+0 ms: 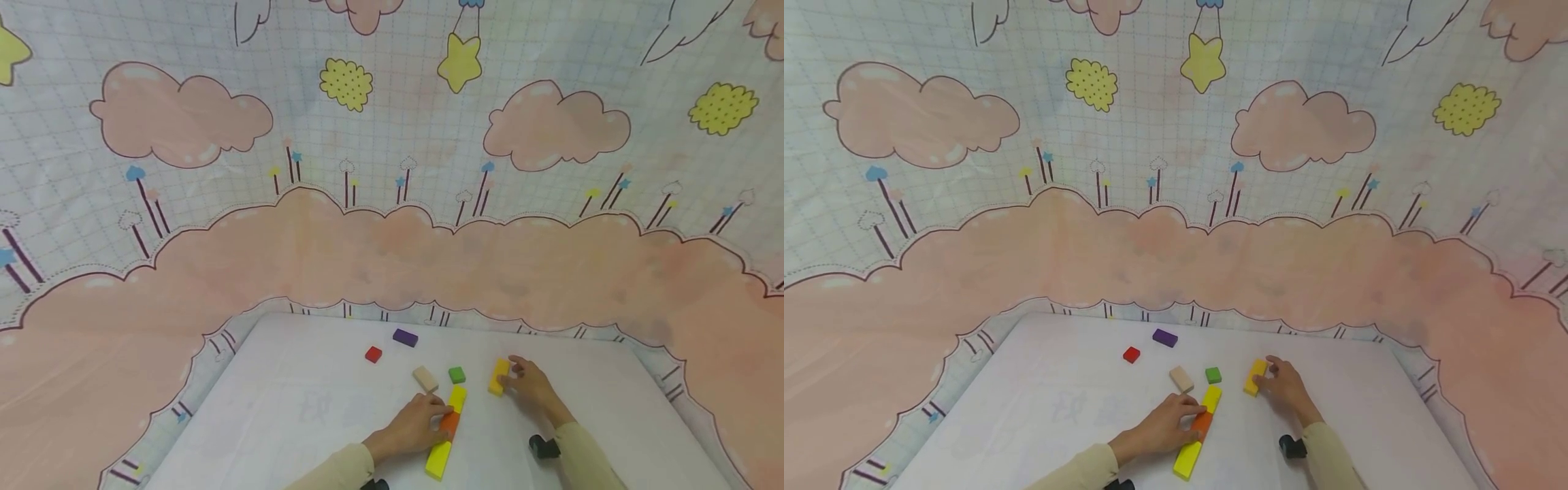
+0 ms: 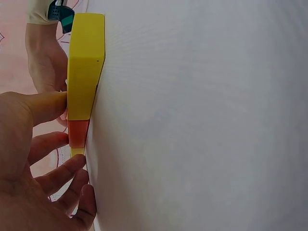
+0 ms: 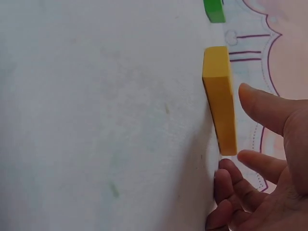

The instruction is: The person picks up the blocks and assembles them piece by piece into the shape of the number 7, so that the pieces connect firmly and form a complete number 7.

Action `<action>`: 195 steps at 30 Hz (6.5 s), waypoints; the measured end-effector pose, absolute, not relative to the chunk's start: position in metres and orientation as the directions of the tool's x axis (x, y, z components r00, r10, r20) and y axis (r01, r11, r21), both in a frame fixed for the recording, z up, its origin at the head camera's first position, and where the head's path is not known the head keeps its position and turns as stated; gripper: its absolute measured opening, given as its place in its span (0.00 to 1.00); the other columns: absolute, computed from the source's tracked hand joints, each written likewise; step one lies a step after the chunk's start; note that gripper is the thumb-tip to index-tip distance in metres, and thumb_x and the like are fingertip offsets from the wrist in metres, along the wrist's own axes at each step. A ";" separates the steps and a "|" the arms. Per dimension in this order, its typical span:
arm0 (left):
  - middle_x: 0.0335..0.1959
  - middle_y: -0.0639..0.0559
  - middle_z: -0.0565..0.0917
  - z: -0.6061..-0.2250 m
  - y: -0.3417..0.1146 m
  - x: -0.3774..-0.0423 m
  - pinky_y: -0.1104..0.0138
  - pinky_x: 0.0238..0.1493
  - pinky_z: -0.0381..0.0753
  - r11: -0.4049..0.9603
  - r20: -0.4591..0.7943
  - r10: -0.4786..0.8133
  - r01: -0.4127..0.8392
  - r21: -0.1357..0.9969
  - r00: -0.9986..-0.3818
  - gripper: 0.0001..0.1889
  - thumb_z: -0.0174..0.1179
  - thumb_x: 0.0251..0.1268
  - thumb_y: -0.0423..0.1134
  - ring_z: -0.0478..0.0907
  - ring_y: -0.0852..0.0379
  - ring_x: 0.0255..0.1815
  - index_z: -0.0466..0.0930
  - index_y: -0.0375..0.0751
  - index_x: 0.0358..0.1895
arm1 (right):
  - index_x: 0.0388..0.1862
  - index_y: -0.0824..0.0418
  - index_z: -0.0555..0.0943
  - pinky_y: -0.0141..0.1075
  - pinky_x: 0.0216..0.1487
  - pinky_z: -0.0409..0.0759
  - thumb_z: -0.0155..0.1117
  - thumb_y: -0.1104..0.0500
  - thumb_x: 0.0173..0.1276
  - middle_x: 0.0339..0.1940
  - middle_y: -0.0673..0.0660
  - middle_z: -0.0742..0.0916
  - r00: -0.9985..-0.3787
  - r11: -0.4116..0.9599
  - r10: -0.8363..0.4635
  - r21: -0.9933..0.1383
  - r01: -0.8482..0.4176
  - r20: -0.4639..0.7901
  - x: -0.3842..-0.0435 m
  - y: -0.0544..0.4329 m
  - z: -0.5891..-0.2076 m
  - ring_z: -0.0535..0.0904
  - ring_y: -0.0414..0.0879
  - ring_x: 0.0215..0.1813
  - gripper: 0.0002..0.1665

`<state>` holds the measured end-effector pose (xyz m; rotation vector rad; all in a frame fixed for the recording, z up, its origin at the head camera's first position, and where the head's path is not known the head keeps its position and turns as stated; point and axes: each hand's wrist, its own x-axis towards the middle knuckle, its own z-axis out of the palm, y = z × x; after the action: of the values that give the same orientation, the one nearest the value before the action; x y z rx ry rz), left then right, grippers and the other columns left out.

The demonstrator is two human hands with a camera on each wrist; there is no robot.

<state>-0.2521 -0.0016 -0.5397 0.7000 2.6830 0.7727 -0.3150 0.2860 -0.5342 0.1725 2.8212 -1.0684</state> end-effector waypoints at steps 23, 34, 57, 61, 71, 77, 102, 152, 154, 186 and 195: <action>0.56 0.58 0.78 -0.538 -0.002 -0.251 0.63 0.60 0.78 0.739 -0.109 0.518 0.380 0.556 -0.848 0.25 0.65 0.62 0.52 0.71 0.60 0.51 0.77 0.60 0.64 | 0.65 0.69 0.71 0.61 0.65 0.70 0.69 0.51 0.63 0.63 0.72 0.76 -0.973 0.720 0.093 -0.661 0.213 -0.212 -0.322 0.289 -0.530 0.72 0.65 0.62 0.36; 0.56 0.59 0.78 -0.537 -0.001 -0.251 0.63 0.60 0.78 0.742 -0.112 0.510 0.370 0.560 -0.853 0.25 0.66 0.62 0.53 0.71 0.61 0.51 0.77 0.60 0.64 | 0.61 0.67 0.70 0.53 0.57 0.77 0.71 0.55 0.62 0.59 0.71 0.77 -0.980 0.648 0.130 -0.736 0.199 -0.150 -0.311 0.286 -0.528 0.75 0.60 0.55 0.33; 0.57 0.59 0.78 -0.540 -0.001 -0.252 0.62 0.60 0.78 0.739 -0.111 0.505 0.363 0.567 -0.856 0.25 0.66 0.63 0.52 0.71 0.61 0.51 0.77 0.60 0.64 | 0.66 0.67 0.69 0.45 0.52 0.82 0.63 0.63 0.65 0.63 0.72 0.75 -0.985 0.521 0.159 -0.841 0.144 -0.070 -0.305 0.265 -0.534 0.79 0.60 0.55 0.30; 0.57 0.58 0.78 -0.541 -0.001 -0.252 0.62 0.61 0.78 0.744 -0.112 0.503 0.364 0.560 -0.857 0.25 0.65 0.63 0.52 0.71 0.61 0.51 0.77 0.60 0.64 | 0.66 0.66 0.69 0.47 0.57 0.80 0.62 0.63 0.66 0.64 0.70 0.75 -0.982 0.520 0.171 -0.840 0.158 -0.079 -0.307 0.259 -0.535 0.77 0.60 0.58 0.30; 0.57 0.59 0.78 -0.540 -0.001 -0.251 0.63 0.60 0.78 0.746 -0.109 0.504 0.368 0.555 -0.857 0.25 0.66 0.62 0.52 0.71 0.61 0.51 0.77 0.60 0.64 | 0.67 0.65 0.68 0.46 0.57 0.82 0.61 0.64 0.68 0.64 0.70 0.74 -0.976 0.464 0.178 -0.864 0.197 -0.126 -0.312 0.248 -0.539 0.76 0.60 0.58 0.29; 0.57 0.59 0.78 -0.538 -0.001 -0.251 0.63 0.61 0.78 0.744 -0.108 0.507 0.371 0.556 -0.855 0.25 0.66 0.62 0.52 0.71 0.60 0.51 0.77 0.60 0.64 | 0.65 0.65 0.70 0.43 0.54 0.84 0.62 0.65 0.67 0.63 0.69 0.75 -0.974 0.429 0.183 -0.880 0.203 -0.135 -0.316 0.241 -0.540 0.77 0.58 0.56 0.27; 0.56 0.59 0.78 -0.543 -0.001 -0.253 0.61 0.61 0.78 0.747 -0.121 0.504 0.361 0.558 -0.855 0.25 0.66 0.62 0.52 0.71 0.60 0.51 0.77 0.61 0.64 | 0.65 0.63 0.71 0.50 0.62 0.79 0.61 0.62 0.69 0.64 0.68 0.76 -0.971 0.434 0.189 -0.875 0.215 -0.145 -0.323 0.222 -0.544 0.77 0.58 0.57 0.26; 0.55 0.60 0.78 -0.541 -0.001 -0.252 0.64 0.60 0.78 0.738 -0.101 0.520 0.387 0.552 -0.848 0.25 0.65 0.62 0.53 0.70 0.61 0.51 0.77 0.61 0.63 | 0.65 0.63 0.74 0.51 0.59 0.77 0.64 0.56 0.67 0.56 0.66 0.81 -0.988 0.612 0.111 -0.775 0.154 -0.108 -0.325 0.220 -0.545 0.75 0.57 0.55 0.28; 0.55 0.60 0.78 -0.540 -0.001 -0.252 0.63 0.60 0.77 0.740 -0.102 0.517 0.385 0.551 -0.850 0.24 0.65 0.62 0.53 0.70 0.61 0.51 0.78 0.61 0.63 | 0.65 0.64 0.75 0.52 0.59 0.77 0.64 0.56 0.68 0.56 0.66 0.80 -0.989 0.620 0.107 -0.770 0.149 -0.104 -0.324 0.220 -0.545 0.74 0.57 0.54 0.28; 0.56 0.61 0.79 -0.541 -0.002 -0.244 0.64 0.59 0.78 0.751 -0.080 0.527 0.420 0.509 -0.846 0.24 0.64 0.63 0.55 0.72 0.62 0.51 0.78 0.60 0.63 | 0.67 0.62 0.73 0.58 0.67 0.71 0.65 0.55 0.67 0.64 0.67 0.77 -0.988 0.624 0.078 -0.766 0.151 -0.131 -0.321 0.219 -0.547 0.71 0.61 0.63 0.30; 0.61 0.57 0.77 -0.537 -0.004 -0.245 0.57 0.65 0.76 0.743 -0.101 0.503 0.370 0.558 -0.858 0.23 0.64 0.63 0.53 0.73 0.58 0.58 0.78 0.58 0.62 | 0.66 0.62 0.73 0.57 0.66 0.72 0.65 0.55 0.66 0.62 0.66 0.78 -0.989 0.608 0.077 -0.781 0.144 -0.123 -0.321 0.218 -0.547 0.72 0.59 0.61 0.30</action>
<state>-0.2445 -0.0037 -0.5372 0.6879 2.6981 0.7876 -0.3206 0.2182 -0.5470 0.1887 2.7477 -1.3440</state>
